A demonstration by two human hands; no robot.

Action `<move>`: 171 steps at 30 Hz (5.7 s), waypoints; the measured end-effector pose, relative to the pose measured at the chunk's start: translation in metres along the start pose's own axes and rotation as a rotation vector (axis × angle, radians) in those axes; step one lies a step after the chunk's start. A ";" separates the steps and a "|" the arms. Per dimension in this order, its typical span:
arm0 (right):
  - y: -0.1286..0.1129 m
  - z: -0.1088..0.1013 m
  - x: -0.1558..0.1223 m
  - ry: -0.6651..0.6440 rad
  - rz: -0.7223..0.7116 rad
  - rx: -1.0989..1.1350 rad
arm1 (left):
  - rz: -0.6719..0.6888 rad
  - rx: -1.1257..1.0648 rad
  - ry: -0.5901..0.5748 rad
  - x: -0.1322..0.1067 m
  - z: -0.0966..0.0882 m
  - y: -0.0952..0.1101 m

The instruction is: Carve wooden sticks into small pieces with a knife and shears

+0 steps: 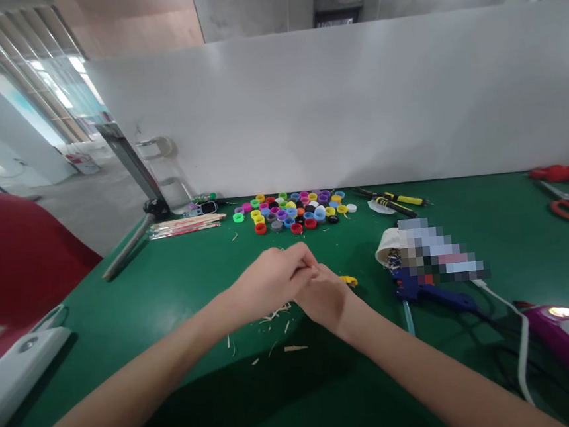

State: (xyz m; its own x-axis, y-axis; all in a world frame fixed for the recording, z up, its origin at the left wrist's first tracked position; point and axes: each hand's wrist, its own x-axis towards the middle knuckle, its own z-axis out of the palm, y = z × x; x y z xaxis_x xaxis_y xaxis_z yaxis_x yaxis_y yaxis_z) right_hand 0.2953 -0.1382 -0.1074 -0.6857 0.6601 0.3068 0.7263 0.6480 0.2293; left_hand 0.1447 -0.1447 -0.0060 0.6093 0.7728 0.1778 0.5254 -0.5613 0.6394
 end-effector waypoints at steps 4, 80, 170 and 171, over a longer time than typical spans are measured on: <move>-0.009 -0.012 0.000 -0.023 0.039 -0.106 | -0.067 -0.283 0.052 0.003 -0.018 -0.027; 0.004 -0.031 0.006 0.020 0.070 0.228 | -0.082 -0.102 -0.113 -0.013 -0.053 -0.040; 0.004 -0.026 0.009 -0.029 -0.050 0.006 | -0.141 0.129 0.052 -0.016 -0.035 -0.019; 0.004 -0.025 0.009 -0.025 -0.052 0.011 | -0.142 0.132 0.050 -0.016 -0.036 -0.018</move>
State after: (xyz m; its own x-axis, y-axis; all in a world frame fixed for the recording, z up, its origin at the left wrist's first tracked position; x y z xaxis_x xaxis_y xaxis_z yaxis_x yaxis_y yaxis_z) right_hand 0.2937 -0.1391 -0.0806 -0.7239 0.6345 0.2710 0.6889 0.6860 0.2342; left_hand 0.1041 -0.1360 0.0060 0.4949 0.8589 0.1317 0.6792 -0.4769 0.5579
